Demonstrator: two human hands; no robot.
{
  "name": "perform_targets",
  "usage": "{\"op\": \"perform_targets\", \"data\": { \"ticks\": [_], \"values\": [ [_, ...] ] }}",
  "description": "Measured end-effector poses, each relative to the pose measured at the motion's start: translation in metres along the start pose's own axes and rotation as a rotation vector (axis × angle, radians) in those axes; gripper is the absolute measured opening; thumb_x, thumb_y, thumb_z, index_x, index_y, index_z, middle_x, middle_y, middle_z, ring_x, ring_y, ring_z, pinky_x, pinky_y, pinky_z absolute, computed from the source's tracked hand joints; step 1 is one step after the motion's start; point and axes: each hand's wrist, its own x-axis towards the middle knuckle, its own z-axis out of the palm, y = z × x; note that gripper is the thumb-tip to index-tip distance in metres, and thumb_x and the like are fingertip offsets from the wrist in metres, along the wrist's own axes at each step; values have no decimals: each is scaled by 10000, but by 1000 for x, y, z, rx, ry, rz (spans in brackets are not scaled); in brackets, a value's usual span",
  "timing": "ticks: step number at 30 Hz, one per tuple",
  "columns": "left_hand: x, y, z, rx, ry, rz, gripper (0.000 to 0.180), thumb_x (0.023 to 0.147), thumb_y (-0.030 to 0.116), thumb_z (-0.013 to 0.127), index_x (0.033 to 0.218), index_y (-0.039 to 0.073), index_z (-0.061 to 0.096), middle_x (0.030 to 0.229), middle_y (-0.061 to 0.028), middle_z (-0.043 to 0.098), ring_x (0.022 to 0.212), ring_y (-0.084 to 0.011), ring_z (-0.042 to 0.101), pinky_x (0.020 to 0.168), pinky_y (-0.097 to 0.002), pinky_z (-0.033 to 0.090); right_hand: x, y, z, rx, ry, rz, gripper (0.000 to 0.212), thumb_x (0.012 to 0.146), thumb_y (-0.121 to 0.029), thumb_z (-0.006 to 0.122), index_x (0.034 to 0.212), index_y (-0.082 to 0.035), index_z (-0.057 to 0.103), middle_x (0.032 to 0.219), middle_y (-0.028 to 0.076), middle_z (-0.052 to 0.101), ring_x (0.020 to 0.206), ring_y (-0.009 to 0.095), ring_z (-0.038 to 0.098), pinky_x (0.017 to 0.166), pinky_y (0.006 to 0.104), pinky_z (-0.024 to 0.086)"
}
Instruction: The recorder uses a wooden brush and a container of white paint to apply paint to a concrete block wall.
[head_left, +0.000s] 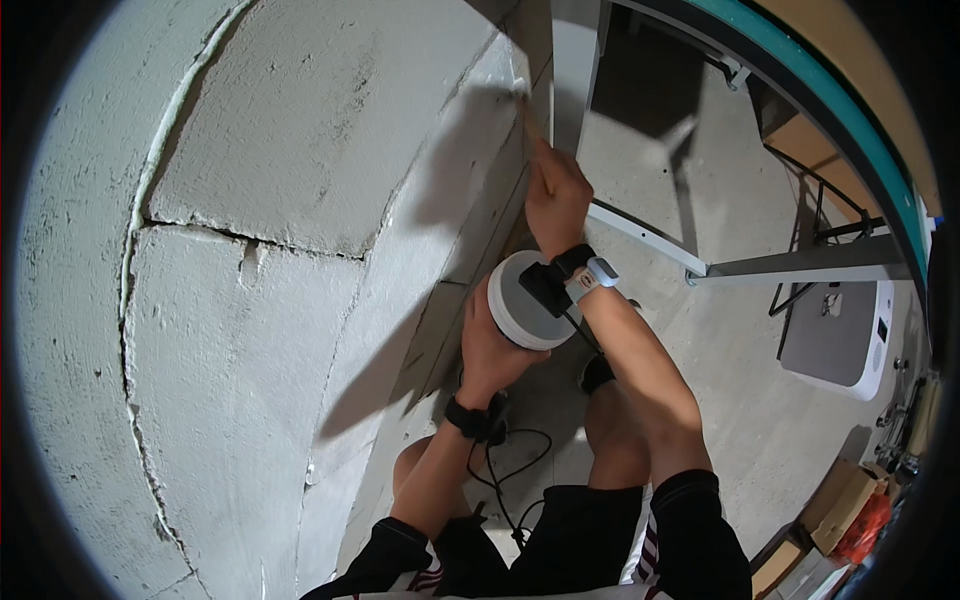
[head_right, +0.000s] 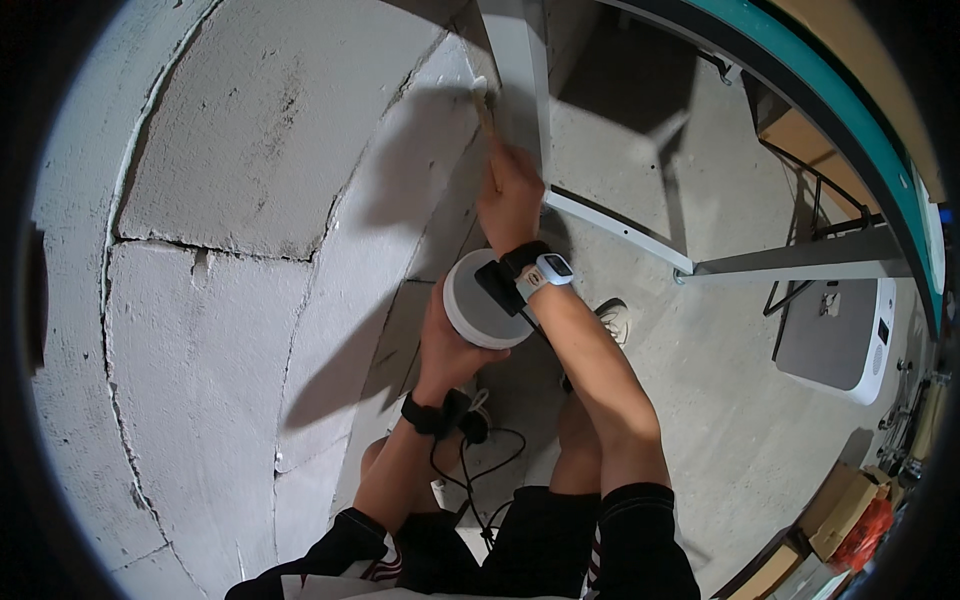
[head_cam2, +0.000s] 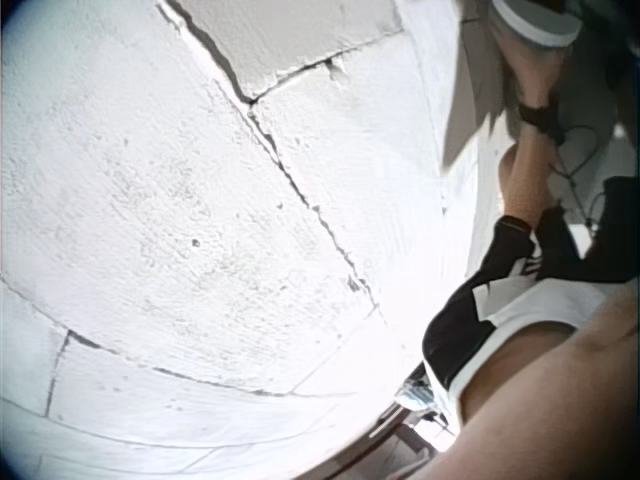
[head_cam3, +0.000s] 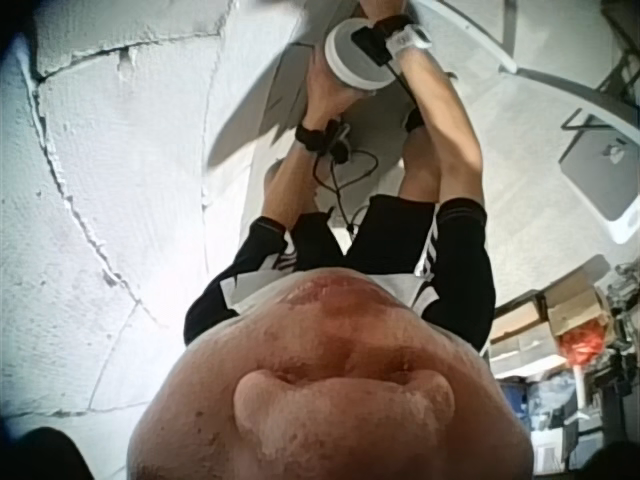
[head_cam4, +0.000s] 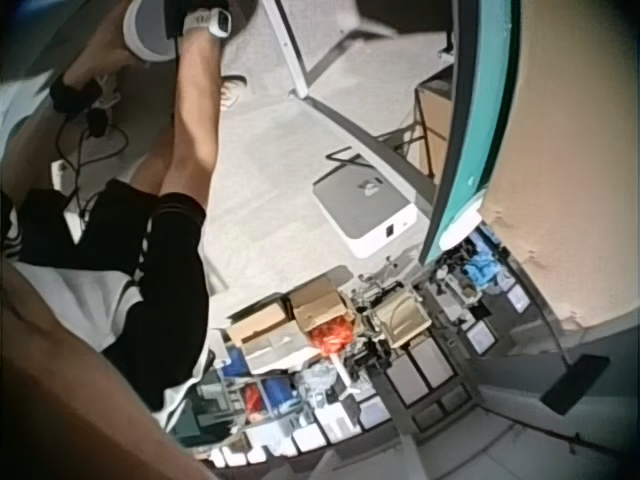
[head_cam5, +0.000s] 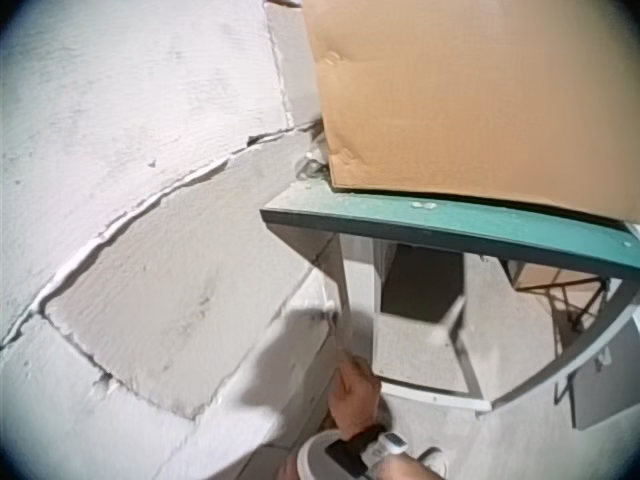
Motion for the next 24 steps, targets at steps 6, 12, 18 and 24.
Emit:
{"op": "perform_targets", "data": {
  "ticks": [6,12,18,24],
  "values": [
    [-1,-3,-4,16,10,29,1082,420,114,945,1380,66,448,1291,-153,561,1203,-373,559,998,-460,486,-5,5,-7,-56,-140,198,258,945,-75,638,1191,-59,711,926,203,714,859,329,712,754,356,541],
    [0,2,-8,-32,-45,-22,1113,448,106,948,1418,67,402,1353,-161,523,1286,-399,479,1045,-487,452,25,-38,-7,60,5,191,247,959,-104,645,1182,-27,715,964,140,741,853,216,713,778,309,534],
    [1,3,-11,-19,-28,-30,1105,441,103,945,1409,61,412,1343,-161,531,1277,-399,489,1041,-485,455,36,-57,-12,191,82,111,250,950,-73,656,1191,-48,720,998,89,736,838,150,690,769,293,534],
    [0,-1,-8,-5,14,17,1089,423,115,947,1389,70,447,1305,-149,562,1239,-384,533,1011,-472,476,32,-31,-16,78,31,-51,265,925,-46,670,1182,-69,726,979,107,732,816,188,707,713,309,537]
  ]
}}
